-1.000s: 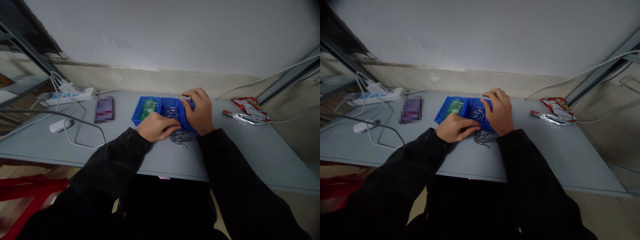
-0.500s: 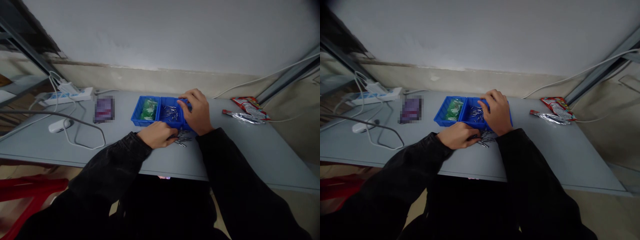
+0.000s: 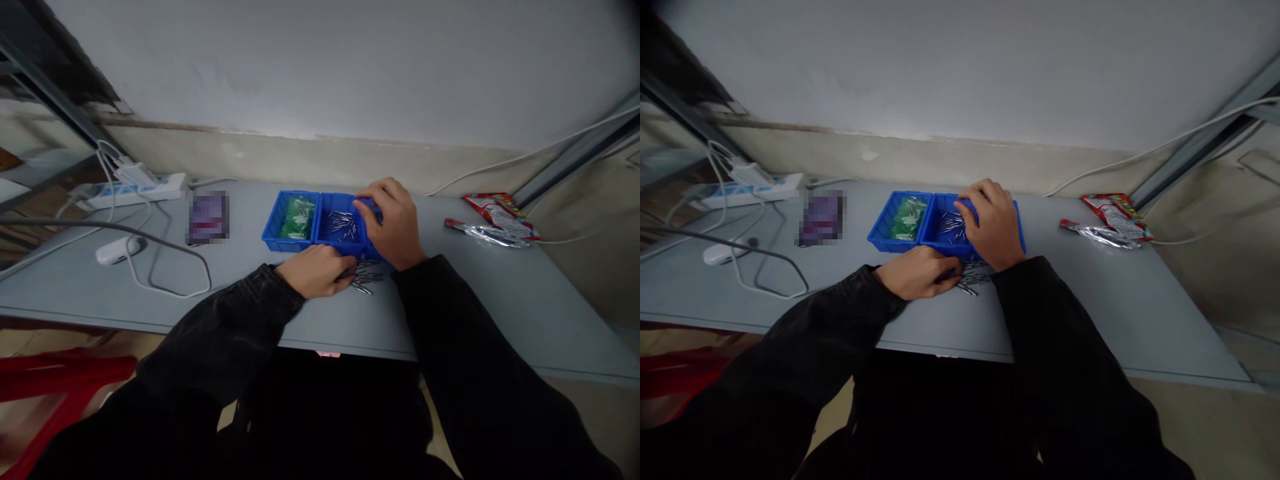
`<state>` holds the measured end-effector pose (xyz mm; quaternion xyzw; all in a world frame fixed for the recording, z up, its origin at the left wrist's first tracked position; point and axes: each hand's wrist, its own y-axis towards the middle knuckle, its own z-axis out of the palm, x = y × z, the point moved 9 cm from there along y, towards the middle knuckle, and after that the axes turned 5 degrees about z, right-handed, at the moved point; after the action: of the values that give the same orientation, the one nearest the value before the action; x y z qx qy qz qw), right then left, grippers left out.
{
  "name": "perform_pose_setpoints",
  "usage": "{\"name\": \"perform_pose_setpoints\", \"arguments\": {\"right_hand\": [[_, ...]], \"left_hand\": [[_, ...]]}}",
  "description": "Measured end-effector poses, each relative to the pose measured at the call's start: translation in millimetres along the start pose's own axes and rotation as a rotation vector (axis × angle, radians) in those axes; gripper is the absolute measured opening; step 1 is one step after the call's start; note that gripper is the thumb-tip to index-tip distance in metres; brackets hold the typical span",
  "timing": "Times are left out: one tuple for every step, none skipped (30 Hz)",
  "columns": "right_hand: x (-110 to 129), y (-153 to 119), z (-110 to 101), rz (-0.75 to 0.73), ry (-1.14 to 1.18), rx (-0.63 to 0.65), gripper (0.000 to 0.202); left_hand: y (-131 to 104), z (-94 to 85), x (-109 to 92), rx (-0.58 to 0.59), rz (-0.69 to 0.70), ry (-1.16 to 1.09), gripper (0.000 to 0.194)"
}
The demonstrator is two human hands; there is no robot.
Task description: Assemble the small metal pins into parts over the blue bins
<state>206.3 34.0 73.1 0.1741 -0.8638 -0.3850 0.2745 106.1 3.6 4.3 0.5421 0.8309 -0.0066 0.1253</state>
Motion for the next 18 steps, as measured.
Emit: {"name": "perform_pose_setpoints", "arguments": {"right_hand": [[0, 0, 0, -0.002, 0.001, -0.001, 0.014], [1, 0, 0, -0.004, 0.000, -0.001, 0.014], [1, 0, -1, -0.005, -0.003, -0.002, 0.014], [1, 0, -1, -0.006, -0.005, -0.001, 0.014], [1, 0, -1, -0.007, -0.007, -0.002, 0.014], [2, 0, -2, -0.009, -0.008, -0.004, 0.014], [2, 0, -2, -0.010, -0.007, -0.006, 0.014], [3, 0, -2, -0.012, -0.004, -0.008, 0.014], [4, 0, -3, -0.016, 0.001, -0.010, 0.014], [5, 0, -3, -0.021, 0.008, -0.012, 0.014], [6, 0, -3, -0.029, 0.014, -0.015, 0.015], [7, 0, -4, -0.037, 0.018, -0.018, 0.015], [8, 0, -4, -0.046, 0.021, -0.022, 0.015], [9, 0, -4, -0.055, 0.021, -0.026, 0.015], [10, -1, -4, -0.062, 0.020, -0.027, 0.016], [10, -1, -3, -0.067, 0.018, -0.028, 0.016], [10, -1, -3, -0.071, 0.018, -0.027, 0.017], [11, -1, -3, -0.075, 0.018, -0.028, 0.017]], "left_hand": [[0, -0.4, -1, -0.002, 0.006, 0.001, 0.022], [0, -1.2, -2, -0.006, 0.010, 0.003, 0.022], [0, -2.2, -2, -0.013, 0.013, 0.004, 0.022], [0, -3.4, -3, -0.021, 0.017, 0.002, 0.022], [-1, -4.9, -4, -0.034, 0.025, -0.002, 0.022], [-1, -6.8, -5, -0.054, 0.036, -0.008, 0.021], [-1, -9.2, -6, -0.080, 0.051, -0.014, 0.020], [-2, -11.9, -8, -0.112, 0.068, -0.018, 0.019], [-3, -14.9, -9, -0.148, 0.088, -0.020, 0.019], [-4, -18.1, -11, -0.186, 0.106, -0.020, 0.018], [-5, -21.3, -12, -0.224, 0.123, -0.017, 0.018], [-6, -24.4, -13, -0.261, 0.138, -0.015, 0.018], [-7, -27.5, -14, -0.297, 0.148, -0.015, 0.018], [-8, -30.3, -14, -0.327, 0.155, -0.018, 0.017], [-9, -32.5, -14, -0.351, 0.159, -0.023, 0.016], [-10, -34.4, -14, -0.369, 0.161, -0.030, 0.015], [-10, -36.0, -15, -0.386, 0.164, -0.036, 0.013], [-11, -37.5, -15, -0.403, 0.170, -0.040, 0.012]]}}
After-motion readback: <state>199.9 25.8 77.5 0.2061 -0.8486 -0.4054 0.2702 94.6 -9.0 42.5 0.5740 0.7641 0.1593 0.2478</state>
